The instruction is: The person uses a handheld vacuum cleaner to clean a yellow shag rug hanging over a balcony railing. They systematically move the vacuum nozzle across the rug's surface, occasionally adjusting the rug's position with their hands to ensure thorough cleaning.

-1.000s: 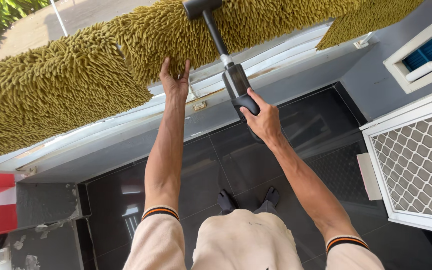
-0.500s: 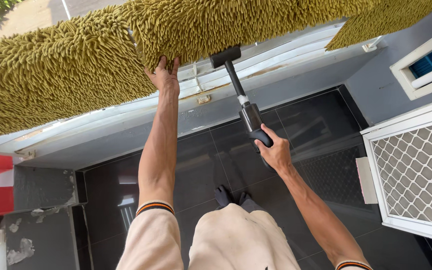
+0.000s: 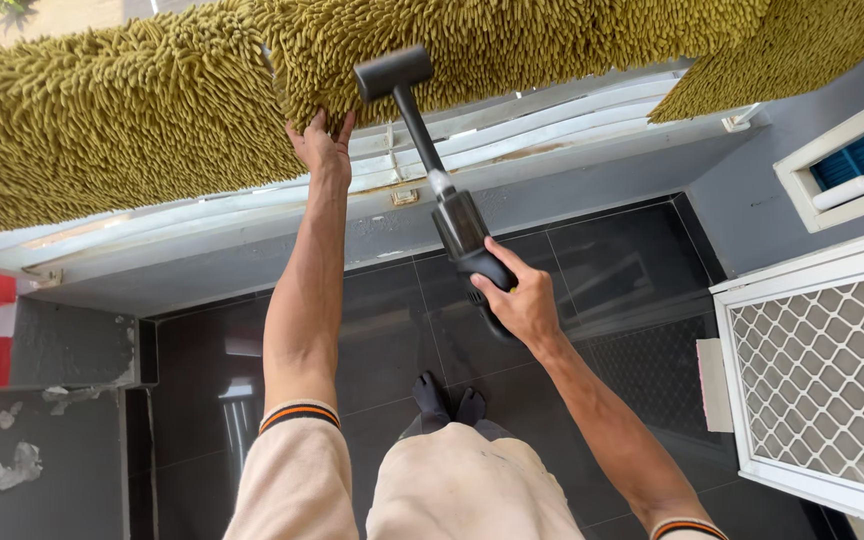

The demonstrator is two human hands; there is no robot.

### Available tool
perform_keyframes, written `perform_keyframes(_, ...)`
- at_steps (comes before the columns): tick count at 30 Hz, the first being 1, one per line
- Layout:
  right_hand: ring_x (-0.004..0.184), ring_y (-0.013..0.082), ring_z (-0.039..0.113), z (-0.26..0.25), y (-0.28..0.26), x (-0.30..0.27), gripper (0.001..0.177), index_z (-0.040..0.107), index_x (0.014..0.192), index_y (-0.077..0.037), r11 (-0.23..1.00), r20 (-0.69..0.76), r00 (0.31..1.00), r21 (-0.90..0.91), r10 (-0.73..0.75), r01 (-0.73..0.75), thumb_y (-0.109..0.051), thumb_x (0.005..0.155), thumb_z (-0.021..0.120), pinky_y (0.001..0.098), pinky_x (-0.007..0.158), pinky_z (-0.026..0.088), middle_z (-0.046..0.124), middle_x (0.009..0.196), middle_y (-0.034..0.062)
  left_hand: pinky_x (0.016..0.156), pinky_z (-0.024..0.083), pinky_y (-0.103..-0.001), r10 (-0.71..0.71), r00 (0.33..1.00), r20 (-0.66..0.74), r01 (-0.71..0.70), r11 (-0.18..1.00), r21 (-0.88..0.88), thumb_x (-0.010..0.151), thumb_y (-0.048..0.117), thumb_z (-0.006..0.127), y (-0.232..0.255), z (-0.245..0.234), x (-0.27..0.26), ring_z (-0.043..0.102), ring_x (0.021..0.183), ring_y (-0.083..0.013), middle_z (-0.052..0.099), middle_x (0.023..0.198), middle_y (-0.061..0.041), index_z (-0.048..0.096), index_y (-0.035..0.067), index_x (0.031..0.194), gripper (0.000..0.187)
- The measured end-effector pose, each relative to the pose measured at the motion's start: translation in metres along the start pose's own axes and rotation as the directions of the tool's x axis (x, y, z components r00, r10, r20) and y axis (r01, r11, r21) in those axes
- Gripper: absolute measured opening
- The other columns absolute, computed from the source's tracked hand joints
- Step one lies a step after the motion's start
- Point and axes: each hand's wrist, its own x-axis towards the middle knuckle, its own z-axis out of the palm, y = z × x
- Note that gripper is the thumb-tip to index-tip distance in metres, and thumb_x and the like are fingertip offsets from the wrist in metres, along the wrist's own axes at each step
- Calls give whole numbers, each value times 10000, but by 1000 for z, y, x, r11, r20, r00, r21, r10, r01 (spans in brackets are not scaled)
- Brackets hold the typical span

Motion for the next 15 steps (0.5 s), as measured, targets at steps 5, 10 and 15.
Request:
perform_keyframes(5,1102,360,717,14,10,44,542,638,1344,18,996,-22,1000,-89,6,-8,-134,855,815,370,887,593,706,1205,265,881,603,-556,47,998,51,-47,999,-1,1002,42,485,-2,-4,-1,570,1235,-402,441,1436,-194,311,155,1412,459)
perform_keyframes(10,1019,407,708,28,29,40,565,620,1361,9,982,-10,1000,-189,19,-21,-136,850,812,416,839,599,708,1153,277,884,600,-558,18,999,49,-18,1000,2,993,44,478,-2,-1,2,567,1227,-401,424,1435,-204,315,133,1389,437)
perform_keyframes(15,983,372,734,23,38,-3,587,611,1377,-16,968,47,984,-196,171,-159,-143,836,802,396,824,610,721,1128,252,886,604,-537,46,993,109,-56,995,87,1008,74,482,-8,-10,8,559,1270,-385,423,1439,-233,314,88,1371,401)
